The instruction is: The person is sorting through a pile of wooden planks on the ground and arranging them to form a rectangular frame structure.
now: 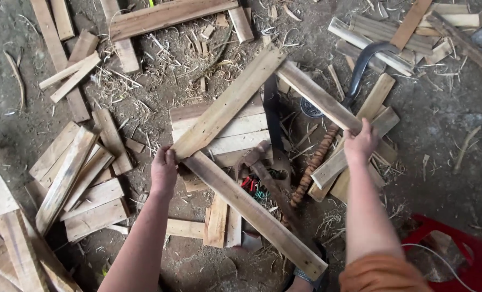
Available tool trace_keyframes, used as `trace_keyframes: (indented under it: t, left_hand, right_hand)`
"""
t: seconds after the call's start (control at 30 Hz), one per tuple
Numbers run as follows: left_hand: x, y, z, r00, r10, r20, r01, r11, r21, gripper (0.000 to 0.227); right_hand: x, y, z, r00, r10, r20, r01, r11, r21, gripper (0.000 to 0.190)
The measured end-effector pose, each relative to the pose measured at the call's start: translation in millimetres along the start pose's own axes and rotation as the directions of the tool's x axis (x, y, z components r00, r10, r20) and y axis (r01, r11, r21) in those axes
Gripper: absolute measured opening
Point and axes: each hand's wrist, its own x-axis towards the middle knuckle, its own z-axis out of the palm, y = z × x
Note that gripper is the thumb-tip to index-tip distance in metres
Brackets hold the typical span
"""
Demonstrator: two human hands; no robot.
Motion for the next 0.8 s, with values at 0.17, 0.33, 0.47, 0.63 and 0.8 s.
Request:
trace_keyframes:
  t: [0.17,0.33,0.47,0.63,0.8]
  left_hand:
    - [-7,10,1,1.0,-0.004,0.022,0.005,0.999,-0.053,0.026]
    - [-9,14,4,0.999,-0.02,0.028,0.022,0.997,-0.075,0.026]
    - [-16,16,5,1.0,-0.022,0.022,0.023,0.998,-0.055,0.026]
    - [-11,7,6,1.0,0.01,-0.019,-0.01,1.0,-0.024,0.024]
    - [-15,9,12,0.99,0.133,-0.039,-0.128,0.985,0.114,0.022]
  right_hand:
    - [-111,-64,-30,0.965,0.249,0.082,-0.26,0.947,0.187,0.086]
    - [-131,-29,23,0.87,0.421,0.255,-0.465,0.874,0.144,0.119]
    - [-120,16,53,0.826,0.5,0.26,-0.537,0.839,0.093,0.109]
    - [-127,14,24,0.802,0.553,0.227,-0.594,0.778,0.203,0.092]
    - [-170,-5,-22,0.885,0.424,0.193,-0.456,0.873,0.173,0.083]
